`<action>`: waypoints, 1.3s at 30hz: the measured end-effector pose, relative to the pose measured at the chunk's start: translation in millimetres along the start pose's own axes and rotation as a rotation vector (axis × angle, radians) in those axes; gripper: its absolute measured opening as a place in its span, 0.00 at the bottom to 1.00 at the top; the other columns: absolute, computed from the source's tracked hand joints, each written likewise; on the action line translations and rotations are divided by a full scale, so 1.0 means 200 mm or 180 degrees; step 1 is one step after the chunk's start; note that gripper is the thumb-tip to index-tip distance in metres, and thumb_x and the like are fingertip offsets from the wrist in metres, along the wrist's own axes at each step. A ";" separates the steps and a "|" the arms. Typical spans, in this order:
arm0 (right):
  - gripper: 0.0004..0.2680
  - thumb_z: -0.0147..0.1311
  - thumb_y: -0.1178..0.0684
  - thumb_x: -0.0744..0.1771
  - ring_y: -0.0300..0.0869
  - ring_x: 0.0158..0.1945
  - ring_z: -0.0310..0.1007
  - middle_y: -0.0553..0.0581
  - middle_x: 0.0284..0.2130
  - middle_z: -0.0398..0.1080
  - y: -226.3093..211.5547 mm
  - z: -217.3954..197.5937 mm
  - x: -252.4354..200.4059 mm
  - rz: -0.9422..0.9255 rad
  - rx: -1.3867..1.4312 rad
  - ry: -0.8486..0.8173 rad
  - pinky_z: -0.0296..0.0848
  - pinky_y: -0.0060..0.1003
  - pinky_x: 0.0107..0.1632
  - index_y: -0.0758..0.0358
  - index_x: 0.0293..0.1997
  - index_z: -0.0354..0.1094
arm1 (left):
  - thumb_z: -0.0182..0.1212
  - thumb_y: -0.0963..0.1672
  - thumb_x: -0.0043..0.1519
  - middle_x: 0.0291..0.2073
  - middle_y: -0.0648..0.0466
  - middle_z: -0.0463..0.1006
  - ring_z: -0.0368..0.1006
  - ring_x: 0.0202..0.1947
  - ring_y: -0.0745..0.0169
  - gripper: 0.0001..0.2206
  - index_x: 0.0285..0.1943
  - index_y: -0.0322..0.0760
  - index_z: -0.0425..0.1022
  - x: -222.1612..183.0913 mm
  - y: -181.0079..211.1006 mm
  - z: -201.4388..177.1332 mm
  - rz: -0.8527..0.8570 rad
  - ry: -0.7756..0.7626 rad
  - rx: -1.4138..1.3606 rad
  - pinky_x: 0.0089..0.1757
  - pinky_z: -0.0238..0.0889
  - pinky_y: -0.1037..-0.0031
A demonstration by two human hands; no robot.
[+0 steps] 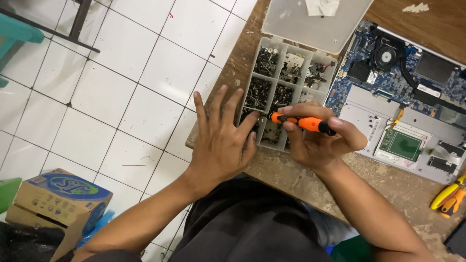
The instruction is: Fastening internal screws into a laptop motherboard and casing using a manual screwdriver.
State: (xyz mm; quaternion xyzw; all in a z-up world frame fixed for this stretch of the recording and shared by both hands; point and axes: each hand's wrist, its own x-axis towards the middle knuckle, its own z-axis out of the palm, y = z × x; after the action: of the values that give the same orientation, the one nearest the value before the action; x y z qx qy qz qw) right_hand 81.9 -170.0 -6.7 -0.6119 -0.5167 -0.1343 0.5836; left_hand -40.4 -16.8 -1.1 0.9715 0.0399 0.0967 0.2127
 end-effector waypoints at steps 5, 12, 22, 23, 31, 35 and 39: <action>0.20 0.50 0.66 0.71 0.56 0.35 0.79 0.73 0.38 0.70 0.00 -0.01 -0.01 0.0016 -0.0105 -0.0133 0.77 0.45 0.41 0.51 0.63 0.40 | 0.48 0.47 0.64 0.65 0.32 0.65 0.51 0.71 0.26 0.18 0.61 0.44 0.76 0.00 -0.01 0.00 0.0013 0.0003 -0.0059 0.64 0.27 0.25; 0.21 0.50 0.65 0.71 0.53 0.36 0.78 0.71 0.38 0.71 0.01 -0.02 -0.01 0.0018 -0.0108 -0.0211 0.77 0.44 0.42 0.50 0.63 0.39 | 0.51 0.45 0.61 0.63 0.35 0.66 0.51 0.71 0.32 0.13 0.51 0.40 0.77 0.02 -0.05 -0.03 0.0076 0.0067 -0.0144 0.64 0.29 0.25; 0.21 0.51 0.66 0.71 0.56 0.41 0.79 0.74 0.40 0.69 0.03 -0.01 -0.02 0.0115 0.0168 -0.0426 0.82 0.41 0.42 0.55 0.65 0.40 | 0.54 0.37 0.51 0.58 0.39 0.69 0.58 0.68 0.35 0.13 0.44 0.37 0.76 0.01 -0.10 -0.10 0.0233 0.0351 -0.0685 0.64 0.29 0.22; 0.21 0.51 0.66 0.71 0.56 0.41 0.79 0.74 0.40 0.69 0.03 -0.01 -0.02 0.0122 0.0159 -0.0418 0.82 0.41 0.42 0.55 0.65 0.40 | 0.54 0.37 0.51 0.58 0.39 0.69 0.58 0.68 0.35 0.13 0.44 0.37 0.76 0.01 -0.10 -0.09 0.0243 0.0342 -0.0689 0.64 0.29 0.22; 0.24 0.56 0.69 0.69 0.56 0.42 0.80 0.73 0.40 0.70 0.01 -0.02 -0.02 0.0269 0.0201 -0.0653 0.85 0.44 0.46 0.58 0.64 0.39 | 0.55 0.41 0.51 0.61 0.34 0.68 0.51 0.71 0.33 0.10 0.38 0.37 0.79 0.02 -0.10 -0.06 0.0376 0.0170 -0.0424 0.61 0.29 0.16; 0.25 0.58 0.69 0.69 0.56 0.42 0.81 0.72 0.39 0.71 0.03 -0.02 -0.03 0.0202 0.0188 -0.0621 0.85 0.44 0.46 0.59 0.66 0.40 | 0.55 0.40 0.51 0.57 0.35 0.70 0.56 0.68 0.32 0.08 0.36 0.34 0.78 0.03 -0.10 -0.08 0.0456 0.0380 -0.0628 0.62 0.30 0.17; 0.25 0.57 0.70 0.69 0.56 0.41 0.81 0.72 0.39 0.70 0.02 -0.02 -0.03 0.0250 0.0127 -0.0606 0.85 0.43 0.44 0.58 0.65 0.39 | 0.56 0.39 0.51 0.55 0.37 0.72 0.59 0.67 0.33 0.07 0.35 0.34 0.77 0.03 -0.10 -0.08 0.0418 0.0469 -0.0692 0.63 0.30 0.19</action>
State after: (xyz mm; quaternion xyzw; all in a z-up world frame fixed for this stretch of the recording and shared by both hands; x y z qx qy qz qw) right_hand 84.8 -175.5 -12.9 -0.6299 -0.5480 -0.0422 0.5488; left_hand -38.2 9.2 5.0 0.9335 -0.0190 0.1853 0.3063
